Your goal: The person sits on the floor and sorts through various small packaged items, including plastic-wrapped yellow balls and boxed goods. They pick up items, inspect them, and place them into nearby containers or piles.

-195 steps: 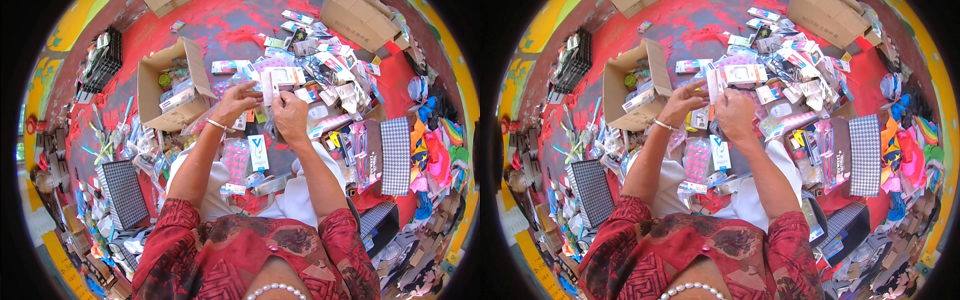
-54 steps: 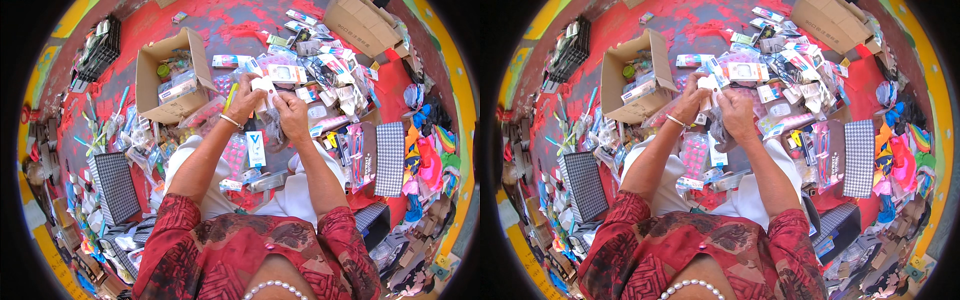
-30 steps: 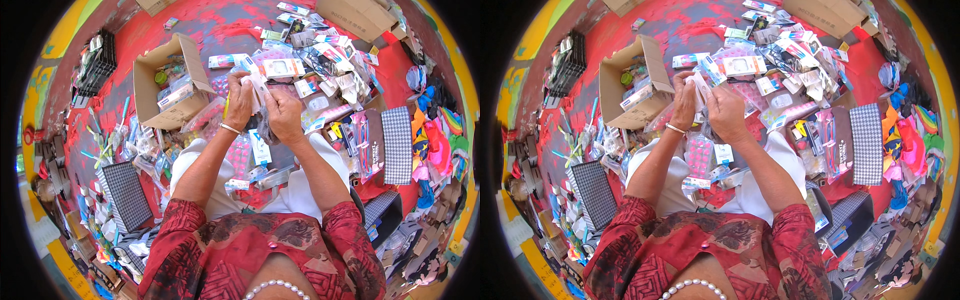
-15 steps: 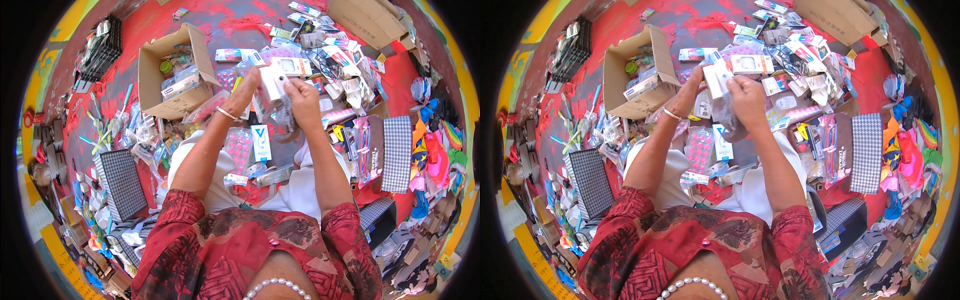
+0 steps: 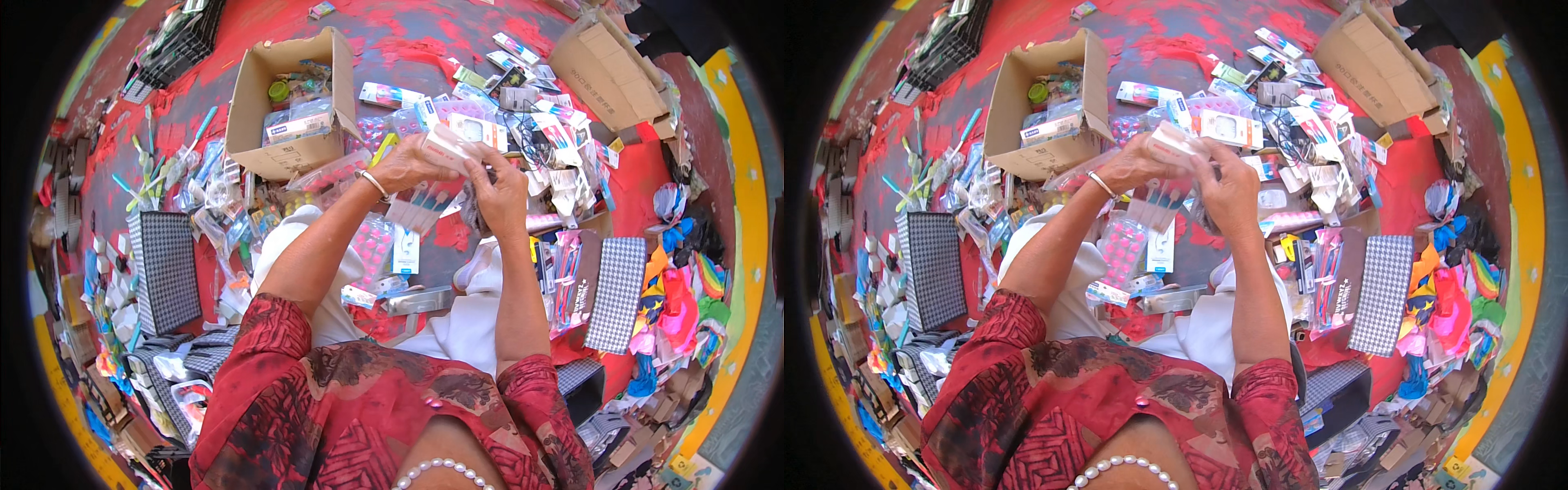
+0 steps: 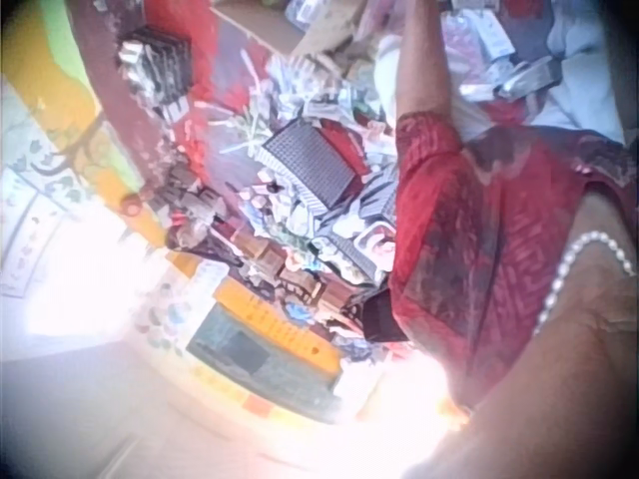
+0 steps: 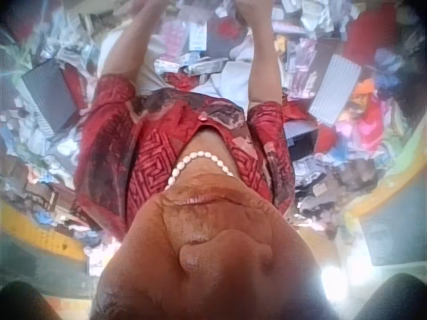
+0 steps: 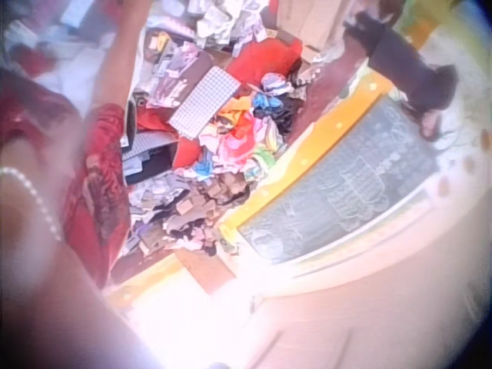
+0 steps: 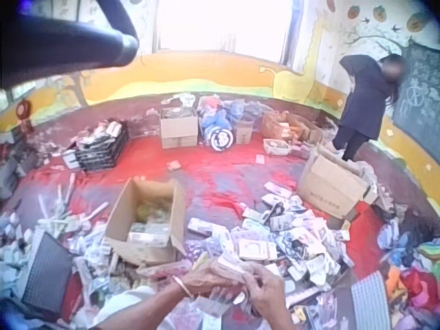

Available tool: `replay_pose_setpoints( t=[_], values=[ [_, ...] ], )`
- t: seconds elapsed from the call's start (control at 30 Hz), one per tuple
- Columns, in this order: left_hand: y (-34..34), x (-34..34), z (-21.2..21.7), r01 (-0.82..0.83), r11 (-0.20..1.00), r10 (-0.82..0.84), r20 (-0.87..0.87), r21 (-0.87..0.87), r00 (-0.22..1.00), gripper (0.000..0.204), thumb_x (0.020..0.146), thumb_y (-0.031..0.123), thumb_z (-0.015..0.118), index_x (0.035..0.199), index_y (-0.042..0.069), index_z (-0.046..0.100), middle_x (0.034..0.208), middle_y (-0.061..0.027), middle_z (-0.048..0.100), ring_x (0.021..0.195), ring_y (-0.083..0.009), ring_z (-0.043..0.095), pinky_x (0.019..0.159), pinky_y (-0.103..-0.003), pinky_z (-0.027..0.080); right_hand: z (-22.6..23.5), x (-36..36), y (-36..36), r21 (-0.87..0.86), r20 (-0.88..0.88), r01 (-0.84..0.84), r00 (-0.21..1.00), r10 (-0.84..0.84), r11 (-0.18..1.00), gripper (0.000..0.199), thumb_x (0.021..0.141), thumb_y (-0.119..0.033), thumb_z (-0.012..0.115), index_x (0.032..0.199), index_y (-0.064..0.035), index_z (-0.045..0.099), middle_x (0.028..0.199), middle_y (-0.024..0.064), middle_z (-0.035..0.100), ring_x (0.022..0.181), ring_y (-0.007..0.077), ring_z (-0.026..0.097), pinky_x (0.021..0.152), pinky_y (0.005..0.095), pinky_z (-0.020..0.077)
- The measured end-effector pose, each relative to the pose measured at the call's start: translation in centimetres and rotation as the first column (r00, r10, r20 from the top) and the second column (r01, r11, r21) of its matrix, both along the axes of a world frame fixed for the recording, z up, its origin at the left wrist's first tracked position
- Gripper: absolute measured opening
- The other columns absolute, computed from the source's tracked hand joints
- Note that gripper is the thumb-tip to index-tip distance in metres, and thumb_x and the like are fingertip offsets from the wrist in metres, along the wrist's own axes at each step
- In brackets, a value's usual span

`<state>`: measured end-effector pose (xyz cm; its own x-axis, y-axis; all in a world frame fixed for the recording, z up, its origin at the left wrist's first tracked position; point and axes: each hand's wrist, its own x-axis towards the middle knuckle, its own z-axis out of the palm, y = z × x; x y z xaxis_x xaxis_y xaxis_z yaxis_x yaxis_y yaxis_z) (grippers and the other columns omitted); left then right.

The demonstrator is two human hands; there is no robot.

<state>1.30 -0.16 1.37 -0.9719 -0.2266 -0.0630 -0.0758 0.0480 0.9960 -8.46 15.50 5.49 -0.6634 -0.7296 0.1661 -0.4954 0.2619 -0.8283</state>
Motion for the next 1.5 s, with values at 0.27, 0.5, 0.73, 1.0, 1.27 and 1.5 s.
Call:
replay_pose_setpoints(
  t=[0.27, 0.5, 0.73, 1.0, 1.27, 1.5],
  values=[
    [1.9, -1.0, -1.8, -0.113, 0.966, 0.147, -0.140, 0.231, 0.979, 0.039, 0.073, 0.014, 0.070, 0.107, 0.002, 0.055, 0.095, -0.0065, 0.063, 0.086, -0.0138, 0.058, 0.078, -0.029, 0.046, 1.6, -1.6, -1.0, -0.531, 0.214, 0.483, 0.872, -0.441, 0.697, 0.017, 0.089, -0.018, 0.056, 0.088, -0.0016, 0.060, 0.072, 0.0025, 0.059, 0.065, 0.0047, 0.048, 0.063, 0.0210, 0.0418],
    [3.6, -0.8, -2.3, -0.228, 0.973, 0.215, -0.205, -0.041, 0.955, 0.029, 0.072, 0.003, 0.064, 0.100, 0.001, 0.057, 0.090, -0.0064, 0.063, 0.082, -0.0132, 0.059, 0.071, -0.029, 0.048, -0.4, 0.6, -3.7, -0.239, -0.521, -0.224, 0.851, 0.070, 0.945, 0.027, 0.067, -0.015, 0.070, 0.089, -0.0056, 0.059, 0.094, 0.0095, 0.057, 0.086, 0.0285, 0.054, 0.075, 0.0367, 0.0438],
    [1.2, -0.4, -0.1, -0.243, 0.824, 0.328, -0.081, 0.511, 0.941, 0.034, 0.074, 0.001, 0.067, 0.105, -0.001, 0.055, 0.098, -0.0070, 0.062, 0.087, -0.0126, 0.059, 0.078, -0.027, 0.048, -0.2, -4.2, 0.9, -0.112, -0.289, 0.298, 0.903, -0.318, 0.948, 0.006, 0.076, -0.004, 0.062, 0.082, -0.0027, 0.062, 0.085, 0.0106, 0.060, 0.080, 0.0243, 0.059, 0.072, 0.0320, 0.0458],
    [1.4, -0.5, -2.0, -0.172, 0.887, 0.255, -0.144, 0.429, 0.956, 0.028, 0.073, 0.003, 0.063, 0.100, 0.002, 0.059, 0.091, -0.0045, 0.060, 0.080, -0.0120, 0.059, 0.071, -0.026, 0.049, -1.6, -0.1, -3.4, -0.183, -0.561, -0.156, 0.827, 0.027, 0.971, 0.021, 0.076, -0.006, 0.062, 0.095, -0.0072, 0.056, 0.094, 0.0089, 0.056, 0.083, 0.0242, 0.055, 0.075, 0.0353, 0.0440],
    [-3.6, 0.2, -3.7, -0.448, 0.583, 0.580, 0.039, 0.678, 0.814, 0.032, 0.084, 0.002, 0.054, 0.116, 0.002, 0.049, 0.108, -0.0104, 0.058, 0.096, -0.0228, 0.059, 0.082, -0.036, 0.050, -3.8, 1.3, -2.4, -0.026, -0.233, -0.115, 0.967, 0.106, 0.993, 0.013, 0.075, -0.009, 0.059, 0.087, -0.0048, 0.058, 0.091, 0.0108, 0.057, 0.082, 0.0284, 0.056, 0.070, 0.0366, 0.0445],
    [-0.3, -0.6, -4.9, -0.385, 0.329, 0.271, 0.304, 0.863, 0.913, 0.031, 0.093, 0.032, 0.044, 0.108, 0.006, 0.053, 0.097, -0.0056, 0.061, 0.089, -0.0179, 0.059, 0.081, -0.032, 0.048, -3.4, 3.0, -5.3, -0.195, -0.440, -0.007, 0.894, -0.081, 0.981, 0.012, 0.076, -0.016, 0.057, 0.083, -0.0073, 0.059, 0.087, 0.0087, 0.057, 0.080, 0.0277, 0.055, 0.071, 0.0362, 0.0454]
  ],
)
